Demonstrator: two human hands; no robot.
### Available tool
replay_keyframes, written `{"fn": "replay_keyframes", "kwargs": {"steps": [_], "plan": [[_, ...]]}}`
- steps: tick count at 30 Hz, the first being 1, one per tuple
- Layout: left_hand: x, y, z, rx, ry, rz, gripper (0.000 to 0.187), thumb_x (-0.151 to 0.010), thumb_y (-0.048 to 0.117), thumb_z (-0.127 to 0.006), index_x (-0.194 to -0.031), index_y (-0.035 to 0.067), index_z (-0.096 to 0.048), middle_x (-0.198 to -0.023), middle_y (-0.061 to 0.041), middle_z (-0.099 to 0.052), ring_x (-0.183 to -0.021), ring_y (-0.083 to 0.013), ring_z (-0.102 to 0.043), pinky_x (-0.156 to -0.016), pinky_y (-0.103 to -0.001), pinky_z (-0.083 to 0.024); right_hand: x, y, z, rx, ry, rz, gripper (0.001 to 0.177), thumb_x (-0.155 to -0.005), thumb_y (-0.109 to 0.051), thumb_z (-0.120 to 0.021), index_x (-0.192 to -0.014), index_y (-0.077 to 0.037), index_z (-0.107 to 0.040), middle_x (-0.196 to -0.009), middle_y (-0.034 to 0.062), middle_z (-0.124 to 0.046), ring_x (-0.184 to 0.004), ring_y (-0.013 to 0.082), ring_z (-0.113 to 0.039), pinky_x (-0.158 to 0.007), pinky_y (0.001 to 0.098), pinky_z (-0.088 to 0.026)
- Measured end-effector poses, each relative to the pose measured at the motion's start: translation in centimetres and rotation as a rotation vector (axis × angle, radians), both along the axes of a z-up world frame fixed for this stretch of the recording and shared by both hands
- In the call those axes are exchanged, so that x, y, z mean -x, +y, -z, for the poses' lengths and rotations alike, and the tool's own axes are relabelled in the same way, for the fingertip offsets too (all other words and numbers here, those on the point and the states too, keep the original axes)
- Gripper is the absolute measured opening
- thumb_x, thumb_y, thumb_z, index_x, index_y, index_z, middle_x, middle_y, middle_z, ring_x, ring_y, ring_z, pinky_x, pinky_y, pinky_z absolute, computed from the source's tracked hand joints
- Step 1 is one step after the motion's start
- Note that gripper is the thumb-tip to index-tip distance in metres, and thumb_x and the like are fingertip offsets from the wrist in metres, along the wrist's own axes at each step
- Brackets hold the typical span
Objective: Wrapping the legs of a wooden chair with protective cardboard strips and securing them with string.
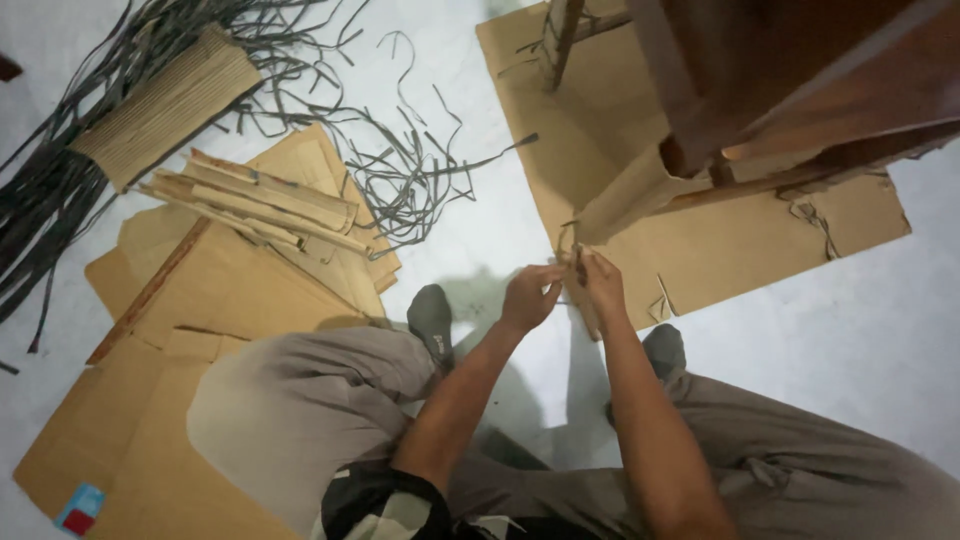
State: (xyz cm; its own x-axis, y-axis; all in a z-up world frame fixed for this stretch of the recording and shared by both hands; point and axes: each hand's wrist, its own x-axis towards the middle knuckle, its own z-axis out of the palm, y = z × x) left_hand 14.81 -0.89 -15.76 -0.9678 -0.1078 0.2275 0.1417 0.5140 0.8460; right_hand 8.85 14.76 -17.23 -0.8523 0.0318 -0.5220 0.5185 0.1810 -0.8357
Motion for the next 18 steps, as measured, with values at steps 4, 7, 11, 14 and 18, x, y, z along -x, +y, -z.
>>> {"fn": "replay_keyframes", "kwargs": {"steps": [4, 7, 11, 14, 18], "plan": [[-0.6, 1.3, -4.1, -0.037, -0.021, 0.050, 0.009, -0.088, 0.010, -0.072, -0.091, 0.016, -0.078, -0.093, -0.007, -0.078, -0.087, -0.0309, -0.074, -0.078, -0.043, -0.058, 0.2, 0.4, -5.1, 0.164, 0.027, 0.080, 0.022, -0.107, -0.026, -0.056, -0.091, -0.014, -0.066, -0.081, -0.0027, -0.062, -0.076, 0.0130, -0.061, -0.078, 0.0312, -0.051], [-0.6, 1.2, -2.9, -0.084, -0.139, 0.154, 0.005, -0.090, 0.008, -0.070, -0.091, 0.009, -0.075, -0.087, -0.014, -0.076, -0.085, -0.0353, -0.075, -0.073, -0.045, -0.058, 0.4, 2.3, -3.5, 0.275, 0.020, 0.092, 0.016, -0.108, -0.022, -0.055, -0.105, -0.010, -0.066, -0.080, -0.0022, -0.058, -0.075, 0.0134, -0.060, -0.075, 0.0295, -0.051], [1.3, 2.1, -3.2, -0.109, 0.054, 0.036, 0.012, -0.083, 0.007, -0.075, -0.092, 0.014, -0.079, -0.089, -0.008, -0.078, -0.085, -0.0301, -0.075, -0.080, -0.040, -0.058, 0.6, 3.9, -5.8, 0.370, -0.069, 0.357, 0.018, -0.102, -0.027, -0.060, -0.086, -0.019, -0.056, -0.065, -0.0086, -0.044, -0.058, 0.0096, -0.050, -0.056, 0.0255, -0.041], [4.3, 2.5, -6.1, 0.117, 0.318, -0.060, 0.012, -0.083, 0.004, -0.077, -0.093, 0.010, -0.076, -0.094, -0.009, -0.077, -0.087, -0.0306, -0.073, -0.082, -0.040, -0.057, 1.6, 5.6, -6.7, 0.436, -0.044, 0.645, 0.030, -0.099, -0.030, -0.061, -0.075, -0.022, -0.046, -0.058, -0.0106, -0.035, -0.049, 0.0073, -0.041, -0.048, 0.0225, -0.031], [7.5, 5.0, -13.0, -0.149, -0.048, -0.101, 0.067, -0.084, 0.016, -0.084, -0.140, 0.004, -0.049, -0.133, -0.020, -0.057, -0.132, -0.0429, -0.054, -0.113, -0.060, -0.043, 2.6, 6.6, -8.8, 0.389, 0.095, 0.864, 0.018, -0.102, -0.033, -0.058, -0.088, -0.022, -0.055, -0.065, -0.0124, -0.035, -0.051, 0.0065, -0.038, -0.046, 0.0235, -0.030]]}}
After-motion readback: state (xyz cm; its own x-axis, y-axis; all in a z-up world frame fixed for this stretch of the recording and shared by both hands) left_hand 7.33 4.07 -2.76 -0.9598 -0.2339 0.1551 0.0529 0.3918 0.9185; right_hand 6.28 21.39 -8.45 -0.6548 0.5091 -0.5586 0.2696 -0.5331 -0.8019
